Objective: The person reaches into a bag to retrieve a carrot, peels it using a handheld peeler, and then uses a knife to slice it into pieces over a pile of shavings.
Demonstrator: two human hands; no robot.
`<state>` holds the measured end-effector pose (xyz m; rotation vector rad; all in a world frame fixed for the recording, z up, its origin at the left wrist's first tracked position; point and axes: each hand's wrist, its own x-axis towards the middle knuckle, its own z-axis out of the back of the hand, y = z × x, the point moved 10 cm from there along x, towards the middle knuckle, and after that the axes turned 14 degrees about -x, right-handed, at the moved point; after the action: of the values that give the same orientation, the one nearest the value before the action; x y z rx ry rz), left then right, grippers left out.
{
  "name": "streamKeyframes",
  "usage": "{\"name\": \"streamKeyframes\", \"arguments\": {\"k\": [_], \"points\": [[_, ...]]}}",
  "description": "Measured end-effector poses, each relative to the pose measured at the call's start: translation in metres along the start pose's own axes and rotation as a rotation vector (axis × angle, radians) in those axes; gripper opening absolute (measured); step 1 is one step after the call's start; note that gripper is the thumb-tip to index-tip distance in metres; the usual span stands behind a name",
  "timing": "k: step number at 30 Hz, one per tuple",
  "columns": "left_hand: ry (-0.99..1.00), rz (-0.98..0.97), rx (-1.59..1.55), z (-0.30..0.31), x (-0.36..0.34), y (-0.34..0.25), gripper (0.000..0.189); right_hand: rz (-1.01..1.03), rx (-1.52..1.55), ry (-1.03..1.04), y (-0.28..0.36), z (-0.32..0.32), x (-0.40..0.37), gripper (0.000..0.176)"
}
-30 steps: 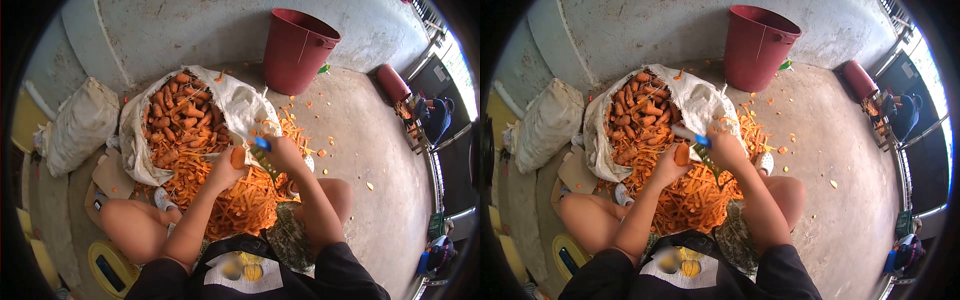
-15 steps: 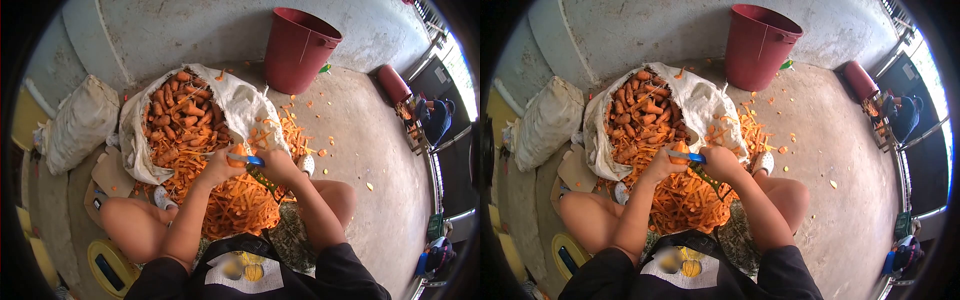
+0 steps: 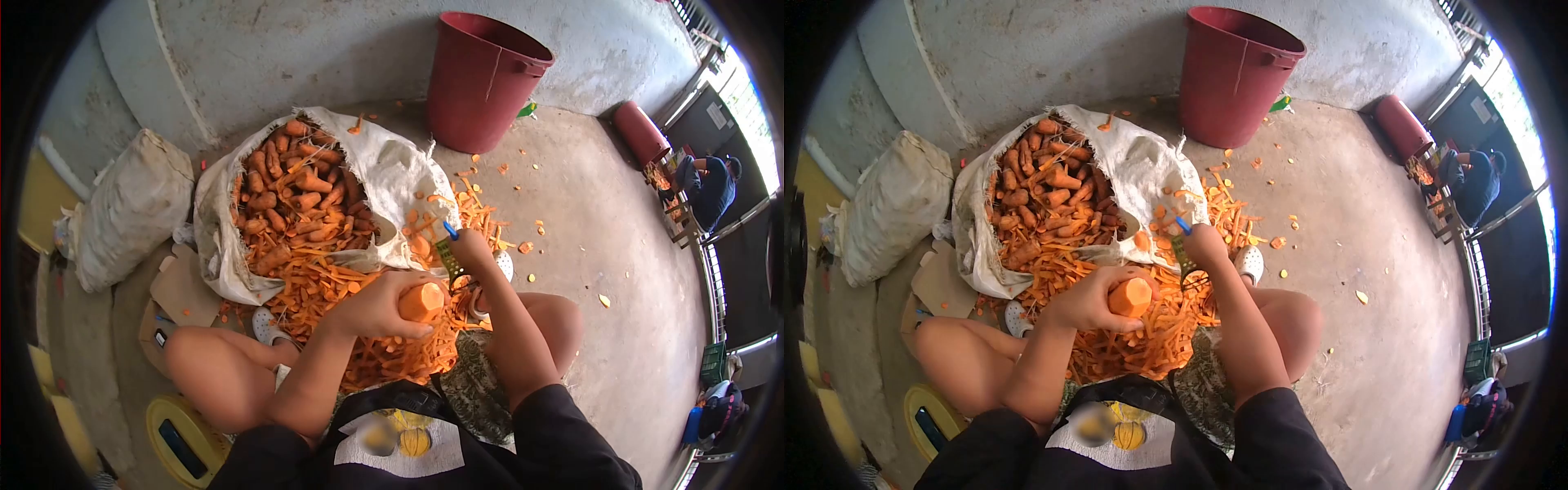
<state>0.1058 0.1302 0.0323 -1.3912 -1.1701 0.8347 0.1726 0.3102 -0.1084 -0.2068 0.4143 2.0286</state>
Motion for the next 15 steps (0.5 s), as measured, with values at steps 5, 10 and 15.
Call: {"name": "streamKeyframes", "arguments": {"k": [5,10,15], "points": [[-0.190,-0.310,0.208,0.006,0.005,-0.035,0.037,0.488,0.534,0.134,0.055,-0.074,0.006,0.027],[-0.329,-0.345,0.803,0.000,0.007,-0.025,0.040,0.692,1.402,0.281,0.114,-0.054,-0.046,0.025],[-0.500,-0.303,0.640,0.033,-0.001,-0.029,0.040,0.530,1.247,0.238,0.110,-0.023,-0.045,0.023]]}}
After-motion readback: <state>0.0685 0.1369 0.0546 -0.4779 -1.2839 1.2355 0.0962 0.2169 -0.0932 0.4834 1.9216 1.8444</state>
